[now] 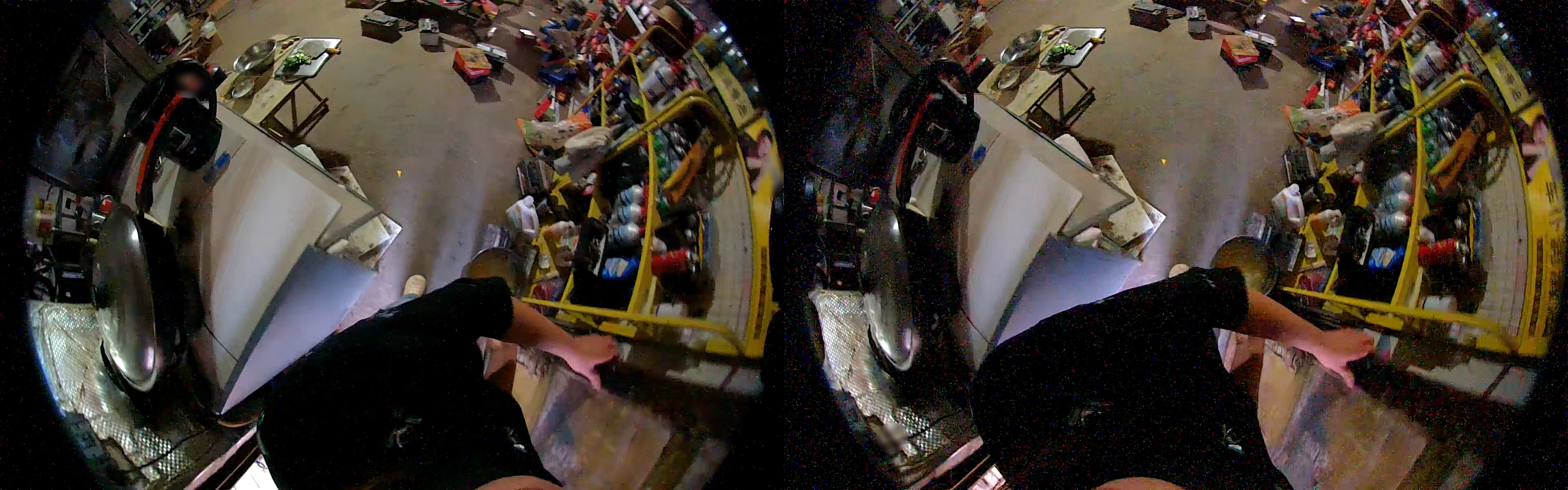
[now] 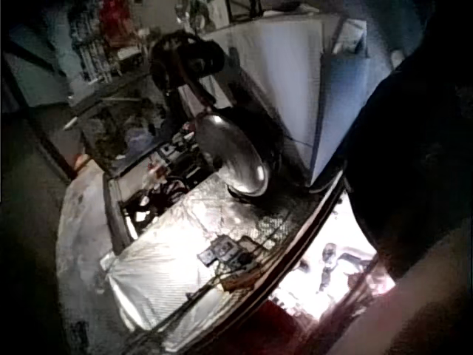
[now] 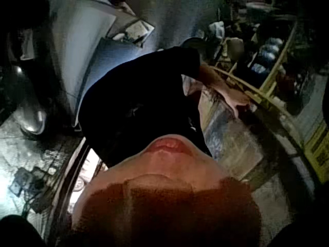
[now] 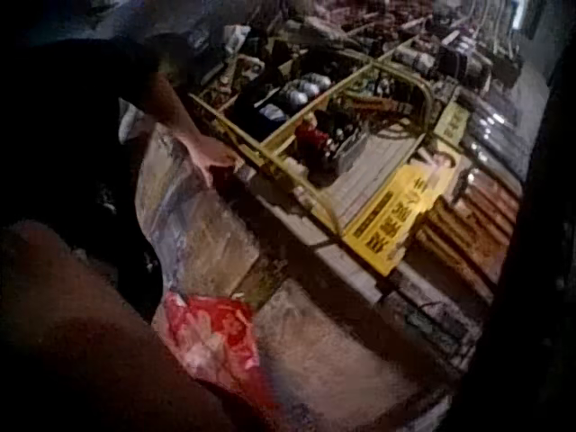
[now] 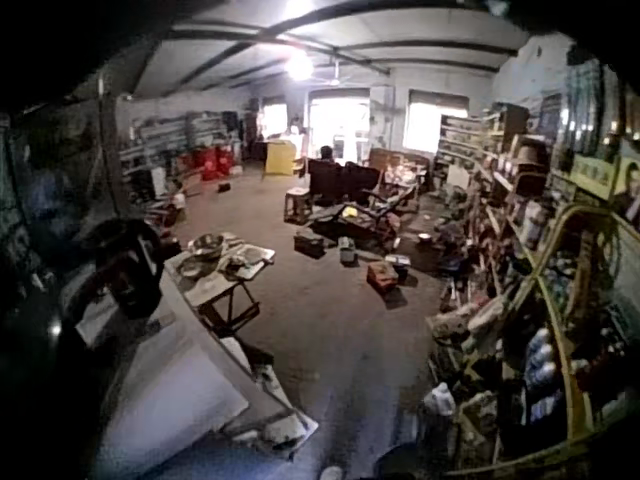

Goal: The person rinses noodles in a metal bowl at an outdoor sink, then moves to a cluttered indoor counter to transfer chopped vegetables into a bowl. They wash a grater and chopsticks in a basin, retrieve keys from a shelf, and wash a steel wool scrubber before returning to the counter to handle a bowl and chopsticks.

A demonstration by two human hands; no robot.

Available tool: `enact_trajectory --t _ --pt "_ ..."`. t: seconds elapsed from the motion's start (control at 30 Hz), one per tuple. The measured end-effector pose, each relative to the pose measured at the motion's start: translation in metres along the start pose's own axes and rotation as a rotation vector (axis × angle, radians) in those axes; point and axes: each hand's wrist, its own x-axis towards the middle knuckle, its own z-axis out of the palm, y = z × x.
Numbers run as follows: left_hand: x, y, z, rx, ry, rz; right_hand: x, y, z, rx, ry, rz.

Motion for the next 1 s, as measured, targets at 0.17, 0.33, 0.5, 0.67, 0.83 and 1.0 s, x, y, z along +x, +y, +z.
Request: enact_trajectory --t 0.17,0.33,0.5,0.67,0.83,1.0 --pt "0.027 -0.018 -0.062 -0.210 -0.231 0.176 0.065 -0.085 0.055 -0.070 -0.050 -0.069" --pt "0.056 -0.077 -0.166 -0.183 -0.315 0.157 0.150 -0.165 0.101 -0.176 -0.133 -0.118" --pt "0.102 -0.136 -0.306 -0.003 -0.227 0.094 0.237 -0.265 0.150 -0.322 -0.201 -0.243" --pt "0.022 -0.197 -0.525 0.378 0.224 -0.503 0.316 -0.328 0.262 -1.101 -0.682 -0.784" --pt "-0.152 -0.213 -0.667 0.917 0.811 -0.725 0.451 -0.356 0.356 -0.230 -0.668 -0.054" --pt "-0.313 -0.204 -0.714 0.579 1.090 -1.326 0.472 -0.369 0.484 -0.234 -0.706 0.161"
